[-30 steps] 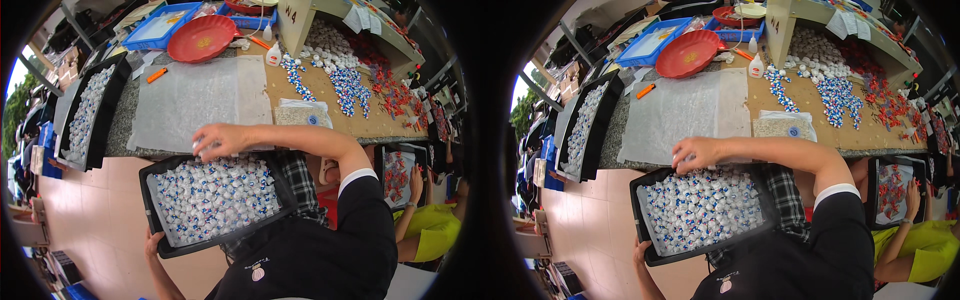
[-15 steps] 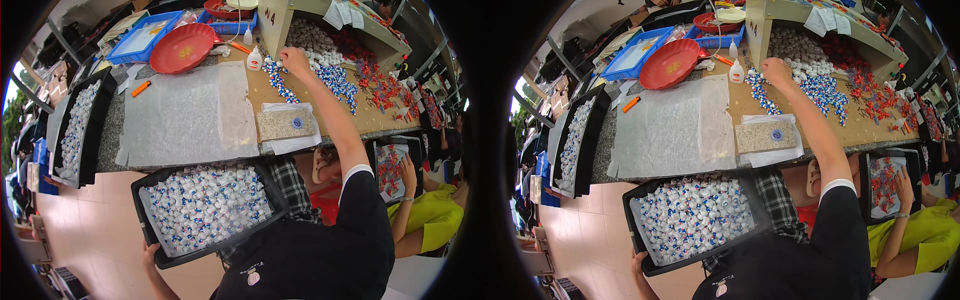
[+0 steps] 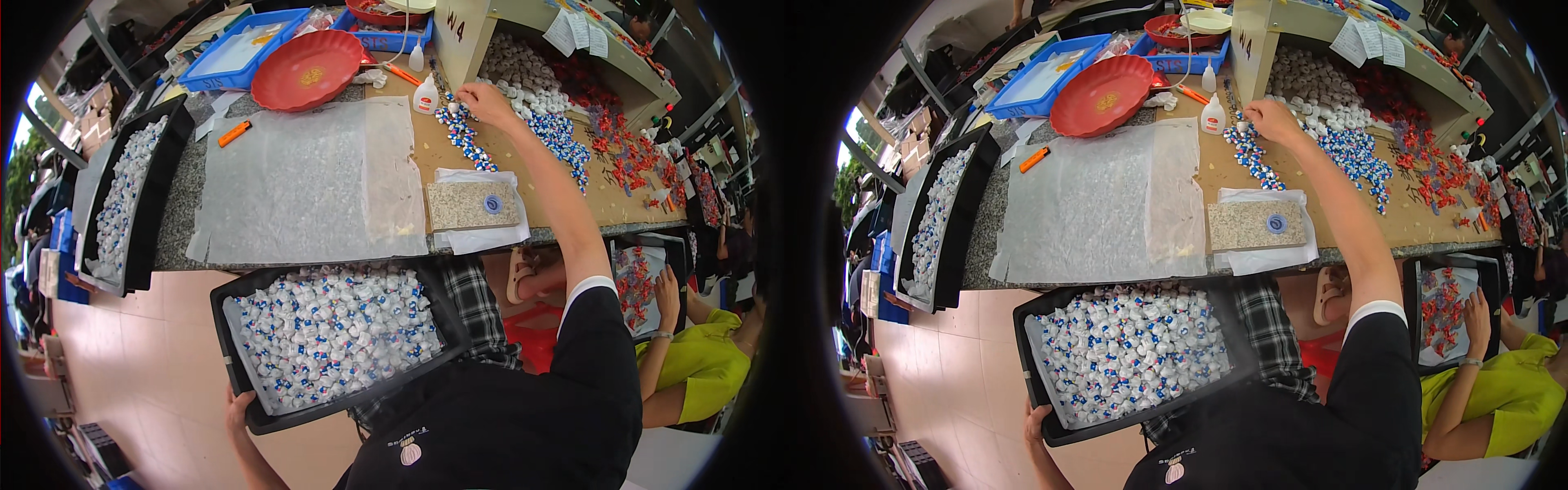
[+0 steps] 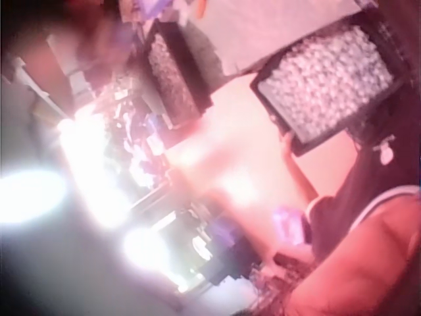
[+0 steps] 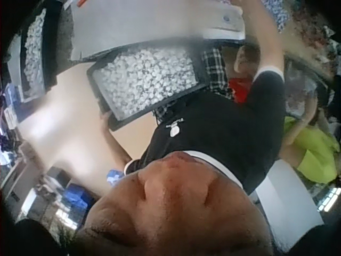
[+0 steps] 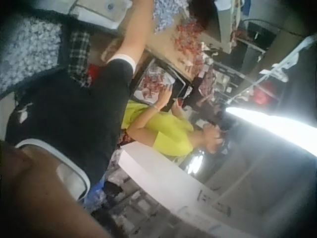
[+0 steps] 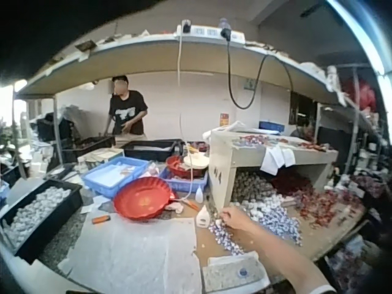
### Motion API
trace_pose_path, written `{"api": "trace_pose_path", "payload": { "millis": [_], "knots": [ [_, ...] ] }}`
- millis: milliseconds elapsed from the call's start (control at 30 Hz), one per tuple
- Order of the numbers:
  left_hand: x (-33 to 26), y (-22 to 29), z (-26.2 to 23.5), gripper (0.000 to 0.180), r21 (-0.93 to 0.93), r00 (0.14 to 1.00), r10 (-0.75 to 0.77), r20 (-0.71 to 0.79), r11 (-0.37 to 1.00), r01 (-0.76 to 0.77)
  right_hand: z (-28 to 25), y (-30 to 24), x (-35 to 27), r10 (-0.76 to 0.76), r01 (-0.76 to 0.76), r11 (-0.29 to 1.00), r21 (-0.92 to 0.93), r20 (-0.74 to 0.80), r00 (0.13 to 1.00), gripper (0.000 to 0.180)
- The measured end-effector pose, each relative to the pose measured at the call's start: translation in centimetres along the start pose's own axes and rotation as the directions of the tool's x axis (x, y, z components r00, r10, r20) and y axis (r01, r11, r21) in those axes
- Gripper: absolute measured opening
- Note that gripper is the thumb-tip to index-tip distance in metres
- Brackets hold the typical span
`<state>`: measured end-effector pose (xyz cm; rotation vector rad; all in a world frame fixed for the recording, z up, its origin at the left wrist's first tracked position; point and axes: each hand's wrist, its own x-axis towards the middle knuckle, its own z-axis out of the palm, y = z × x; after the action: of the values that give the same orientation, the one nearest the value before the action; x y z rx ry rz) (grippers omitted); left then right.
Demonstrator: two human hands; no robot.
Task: The person assembles small white and blue plastic components by hand, taking a plastic base and a plastic cap from a tray and a box respectively, then joining them to form an assembled component.
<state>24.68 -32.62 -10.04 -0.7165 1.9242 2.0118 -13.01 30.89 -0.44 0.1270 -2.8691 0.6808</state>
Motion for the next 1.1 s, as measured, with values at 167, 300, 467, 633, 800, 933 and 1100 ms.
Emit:
{"api": "trace_pose_path", "payload": {
  "millis": [167, 300, 467, 633, 800, 933, 1100],
  "knots": [
    [0.0, -0.4, -0.2, 0.06, 0.005, 1.0, -0.002, 0.005, 1.0, 0.002, 0.6, 0.2, -0.4, -0.098, 0.102, 0.992, -0.076, 0.051, 0.994, 0.03],
    [-0.4, -0.5, -0.1, 0.059, 0.023, 0.999, -0.031, -0.011, 0.999, 0.031, 0.9, -2.3, -0.8, 0.007, 0.012, 0.981, -0.191, 0.099, 0.995, 0.033],
    [-0.5, -0.5, 0.0, 0.059, 0.029, 0.998, 0.026, 0.054, 0.999, -0.028, 2.1, -0.5, -0.1, -0.067, 0.086, 0.959, -0.27, 0.077, 0.995, 0.023],
    [0.6, -0.1, -0.4, 0.058, 0.07, 0.998, -0.016, 0.057, 0.997, 0.012, -2.5, -4.0, -6.0, -0.207, 0.145, 0.923, -0.357, -0.142, 0.968, 0.025],
    [0.0, -1.3, -1.5, 0.06, 0.029, 0.997, -0.079, -0.003, 0.996, 0.079, -2.7, -15.5, -21.1, -0.149, -0.067, 0.96, 0.273, 0.697, 0.701, 0.018],
    [0.2, -1.0, -1.1, 0.061, 0.015, 0.998, -0.049, 0.032, 0.999, 0.049, 4.4, -17.3, -26.3, -0.193, -0.051, 0.929, 0.367, 0.598, 0.778, 0.029],
    [0.3, -0.2, 0.3, 0.065, 0.01, 0.999, -0.024, 0.041, 1.0, 0.023, 15.4, -20.3, -26.8, -0.344, 0.286, 0.937, 0.202, 0.375, 0.861, 0.063]
  ]
}}
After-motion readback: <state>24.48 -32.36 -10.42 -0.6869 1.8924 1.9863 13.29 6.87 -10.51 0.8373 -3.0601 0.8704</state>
